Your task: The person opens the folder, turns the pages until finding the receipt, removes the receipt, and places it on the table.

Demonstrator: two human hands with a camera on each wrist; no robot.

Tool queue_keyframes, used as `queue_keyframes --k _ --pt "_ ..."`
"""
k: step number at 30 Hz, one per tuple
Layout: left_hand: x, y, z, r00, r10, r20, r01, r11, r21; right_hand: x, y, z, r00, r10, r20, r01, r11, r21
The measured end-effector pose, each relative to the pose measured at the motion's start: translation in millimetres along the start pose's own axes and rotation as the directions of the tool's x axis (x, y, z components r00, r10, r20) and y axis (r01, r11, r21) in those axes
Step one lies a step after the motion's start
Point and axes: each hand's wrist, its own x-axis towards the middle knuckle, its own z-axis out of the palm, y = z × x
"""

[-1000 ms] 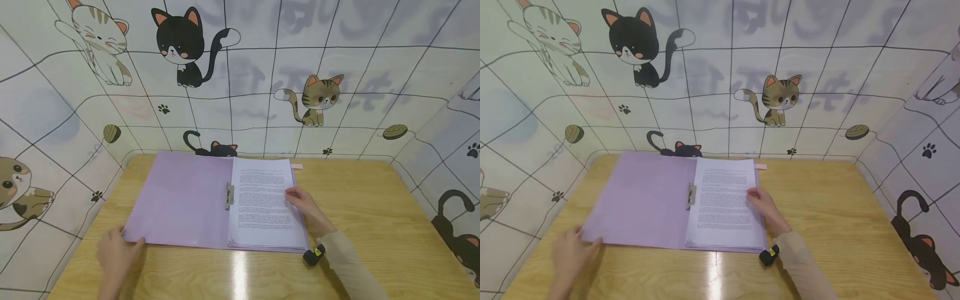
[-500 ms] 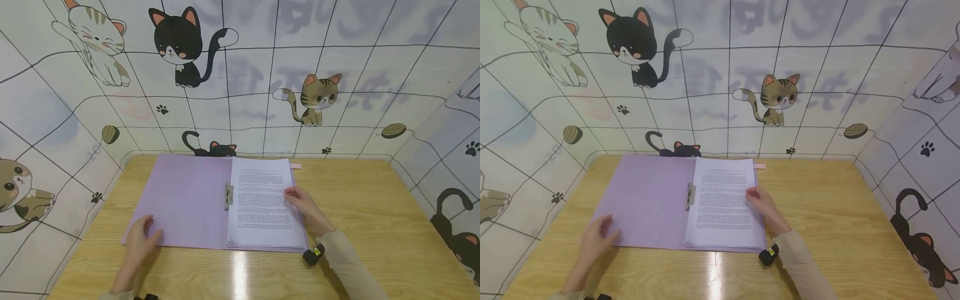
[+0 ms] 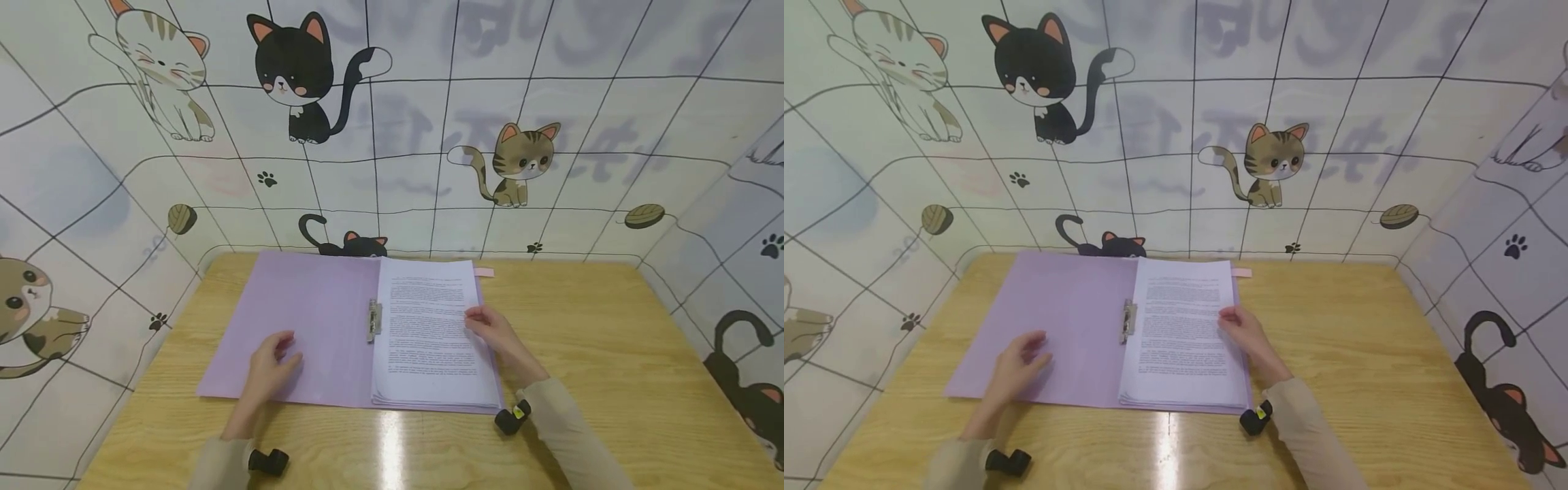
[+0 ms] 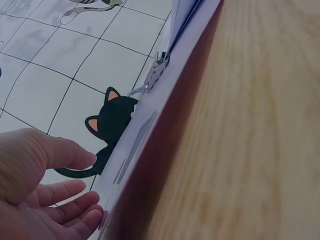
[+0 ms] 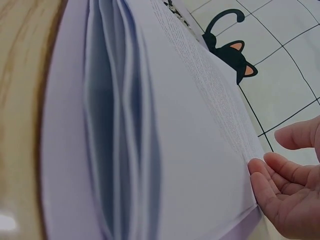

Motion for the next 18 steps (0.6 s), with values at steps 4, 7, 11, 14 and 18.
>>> queue_keyframes --k 4,7,11,14,18 --pt "6.5 0.2 8.0 0.999 -0.020 0.025 0.021 0.999 -0.037 0 1 1 1.000 0.001 0.001 -0.001 1.000 -0.001" --pt "11.0 -0.6 13.9 0.999 -0.029 0.025 0.030 0.998 -0.060 0 2 1 1.000 -0.006 0.003 0.006 1.000 -0.010" --pt "15.1 -1.6 20.2 1.000 -0.012 0.014 0.013 0.997 -0.073 1 3 1 1.000 -0.008 0.004 0.008 1.000 -0.020" --pt "16.5 -2.1 22.8 1.000 -0.007 0.007 0.007 0.998 -0.069 1 3 1 1.000 -0.007 0.006 0.007 1.000 -0.021" --pt "18.5 -3.1 23.8 0.999 -0.038 0.015 0.039 0.997 -0.065 2 4 1 1.000 -0.009 0.008 0.009 1.000 -0.022"
